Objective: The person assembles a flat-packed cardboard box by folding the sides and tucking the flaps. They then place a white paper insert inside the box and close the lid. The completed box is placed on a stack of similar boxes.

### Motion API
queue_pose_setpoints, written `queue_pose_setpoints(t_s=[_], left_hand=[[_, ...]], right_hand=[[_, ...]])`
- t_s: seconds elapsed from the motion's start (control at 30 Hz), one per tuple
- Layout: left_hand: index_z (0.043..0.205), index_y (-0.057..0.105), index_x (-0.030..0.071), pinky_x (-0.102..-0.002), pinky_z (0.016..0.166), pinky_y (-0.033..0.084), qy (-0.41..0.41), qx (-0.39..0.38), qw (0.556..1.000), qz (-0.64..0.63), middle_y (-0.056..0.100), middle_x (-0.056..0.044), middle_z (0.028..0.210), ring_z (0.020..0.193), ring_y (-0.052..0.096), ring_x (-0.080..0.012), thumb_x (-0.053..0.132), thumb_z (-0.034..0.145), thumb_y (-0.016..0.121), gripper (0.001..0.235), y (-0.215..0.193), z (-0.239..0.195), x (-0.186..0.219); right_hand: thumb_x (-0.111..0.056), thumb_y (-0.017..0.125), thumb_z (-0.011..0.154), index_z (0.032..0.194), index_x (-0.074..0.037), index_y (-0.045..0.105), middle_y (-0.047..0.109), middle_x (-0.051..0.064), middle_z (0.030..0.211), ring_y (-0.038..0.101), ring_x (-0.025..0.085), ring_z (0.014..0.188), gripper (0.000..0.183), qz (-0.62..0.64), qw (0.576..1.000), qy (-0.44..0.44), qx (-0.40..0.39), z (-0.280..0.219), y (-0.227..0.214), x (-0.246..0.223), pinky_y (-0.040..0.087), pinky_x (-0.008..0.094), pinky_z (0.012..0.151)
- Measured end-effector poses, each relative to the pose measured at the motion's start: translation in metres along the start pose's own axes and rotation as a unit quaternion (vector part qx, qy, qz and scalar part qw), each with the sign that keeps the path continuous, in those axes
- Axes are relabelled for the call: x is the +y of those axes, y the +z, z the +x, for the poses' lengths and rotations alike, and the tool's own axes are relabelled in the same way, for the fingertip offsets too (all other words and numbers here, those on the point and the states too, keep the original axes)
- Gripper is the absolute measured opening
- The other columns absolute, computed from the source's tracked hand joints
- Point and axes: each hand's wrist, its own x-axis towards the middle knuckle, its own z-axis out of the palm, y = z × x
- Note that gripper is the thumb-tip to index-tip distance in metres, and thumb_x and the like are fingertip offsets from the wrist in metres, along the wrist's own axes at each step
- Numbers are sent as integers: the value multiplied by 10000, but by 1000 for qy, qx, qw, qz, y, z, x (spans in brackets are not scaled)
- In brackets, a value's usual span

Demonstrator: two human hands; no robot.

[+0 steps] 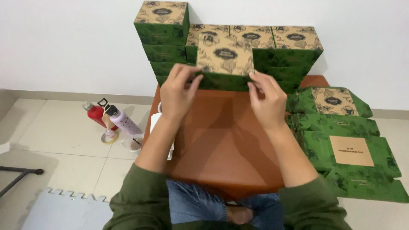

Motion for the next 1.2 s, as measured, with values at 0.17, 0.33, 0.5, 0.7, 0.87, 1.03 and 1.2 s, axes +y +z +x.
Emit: queue_pose_setpoints(t_s=[0.17,0.33,0.5,0.7,0.87,1.03,1.2], left_hand=[[1067,665,143,-312,570,556,-10,-12,1000,21,610,8,971,796,724,-166,93,942,739,154,26,53,-56],[1078,662,150,-322,450,471,-41,-47,995,75,590,13,1032,766,654,-118,143,968,700,116,55,70,-103],[1148,677,172,-491,796,478,38,-6,977,209,559,-81,1253,1097,553,-324,135,917,793,262,68,68,-133],[1108,700,166,-439,910,397,81,0,969,232,650,-8,1094,1030,609,-251,98,889,803,251,78,77,-149],[1092,710,178,-439,909,376,84,-6,964,254,650,4,1070,968,592,-245,116,883,810,240,83,80,-156],[1081,697,174,-461,938,364,93,-14,959,267,636,-7,1058,982,584,-248,105,879,814,244,80,79,-148],[1408,555,130,-476,1043,365,114,-50,930,345,557,-101,1355,1214,549,-276,297,1000,799,504,51,58,-87]], right_hand=[[69,696,949,1178,7,695,708,175,1079,735,303,838,238,-7,999,0,-44,58,42,34,635,336,688],[27,651,967,1321,-57,587,723,185,1144,755,266,925,370,-20,994,56,-92,76,82,63,635,416,832],[0,656,964,1453,-138,411,687,169,1226,745,273,910,564,-9,983,125,-132,71,103,75,629,415,788],[8,665,964,1406,-122,519,732,150,1083,743,262,874,484,-23,989,86,-122,78,116,90,633,402,773],[17,664,956,1384,-109,533,722,148,1055,737,268,898,465,-23,987,97,-125,80,119,93,626,408,794],[13,645,971,1389,-116,511,720,160,1081,725,304,931,457,-32,985,102,-136,76,113,81,613,461,785],[-207,607,999,1384,-62,490,557,173,1329,544,358,1222,428,-14,957,172,-233,23,77,30,475,484,955]])
